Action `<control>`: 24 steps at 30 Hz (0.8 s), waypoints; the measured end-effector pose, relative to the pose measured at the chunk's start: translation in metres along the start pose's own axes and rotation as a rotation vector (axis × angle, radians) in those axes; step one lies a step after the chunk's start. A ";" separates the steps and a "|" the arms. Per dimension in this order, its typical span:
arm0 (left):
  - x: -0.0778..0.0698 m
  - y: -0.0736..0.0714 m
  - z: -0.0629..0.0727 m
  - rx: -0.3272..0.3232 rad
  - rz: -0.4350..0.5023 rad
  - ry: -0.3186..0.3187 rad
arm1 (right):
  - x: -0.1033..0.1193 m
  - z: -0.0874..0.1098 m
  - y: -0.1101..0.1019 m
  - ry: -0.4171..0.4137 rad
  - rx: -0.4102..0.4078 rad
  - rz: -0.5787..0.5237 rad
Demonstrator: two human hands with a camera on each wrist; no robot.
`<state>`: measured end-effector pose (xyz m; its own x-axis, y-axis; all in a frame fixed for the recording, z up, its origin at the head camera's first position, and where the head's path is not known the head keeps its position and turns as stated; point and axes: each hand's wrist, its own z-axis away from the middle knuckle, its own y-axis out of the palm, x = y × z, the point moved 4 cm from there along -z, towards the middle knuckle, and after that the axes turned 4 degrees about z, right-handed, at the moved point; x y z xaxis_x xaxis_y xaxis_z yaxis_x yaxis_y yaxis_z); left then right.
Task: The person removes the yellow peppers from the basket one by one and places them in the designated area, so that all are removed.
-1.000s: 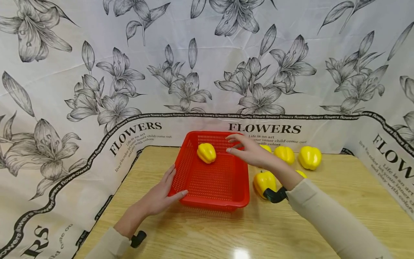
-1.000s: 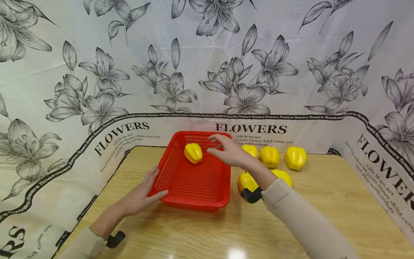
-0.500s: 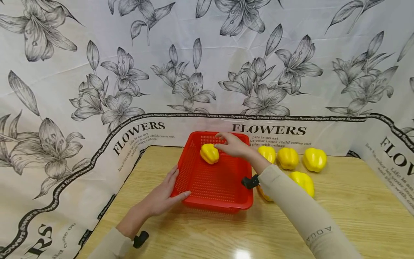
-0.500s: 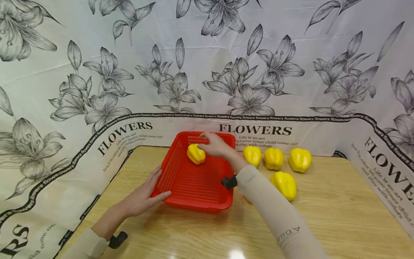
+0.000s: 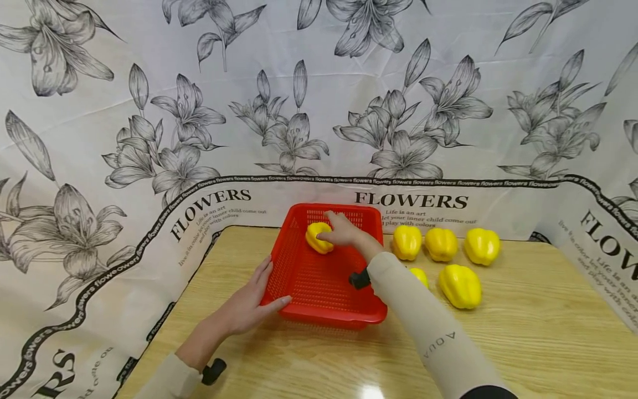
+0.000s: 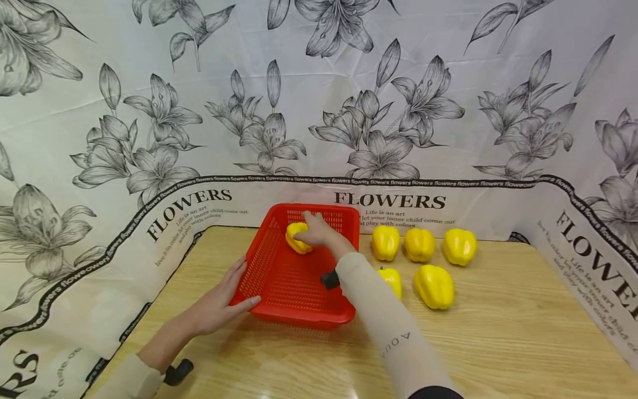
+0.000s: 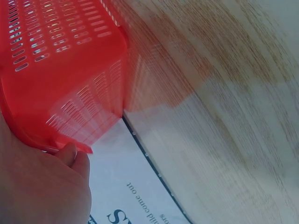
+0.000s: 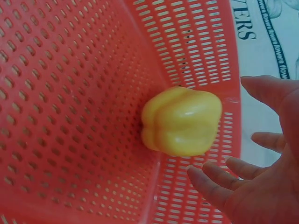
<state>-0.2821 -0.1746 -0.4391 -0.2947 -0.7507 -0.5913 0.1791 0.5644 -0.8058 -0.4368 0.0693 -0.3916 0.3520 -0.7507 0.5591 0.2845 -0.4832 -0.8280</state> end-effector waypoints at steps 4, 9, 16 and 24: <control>0.001 -0.002 0.001 -0.004 -0.005 0.003 | -0.003 -0.007 0.010 0.031 0.003 -0.009; 0.001 -0.003 0.002 0.007 -0.008 -0.004 | -0.008 -0.012 0.020 0.072 -0.005 -0.056; 0.001 -0.002 0.002 0.005 0.010 -0.003 | -0.005 -0.014 0.025 0.087 0.009 -0.059; 0.001 -0.001 0.002 0.001 -0.004 0.009 | -0.001 -0.016 0.036 0.079 0.009 0.024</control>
<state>-0.2813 -0.1767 -0.4389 -0.3041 -0.7500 -0.5875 0.1785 0.5609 -0.8084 -0.4415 0.0452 -0.4229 0.2878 -0.7954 0.5334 0.2845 -0.4608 -0.8406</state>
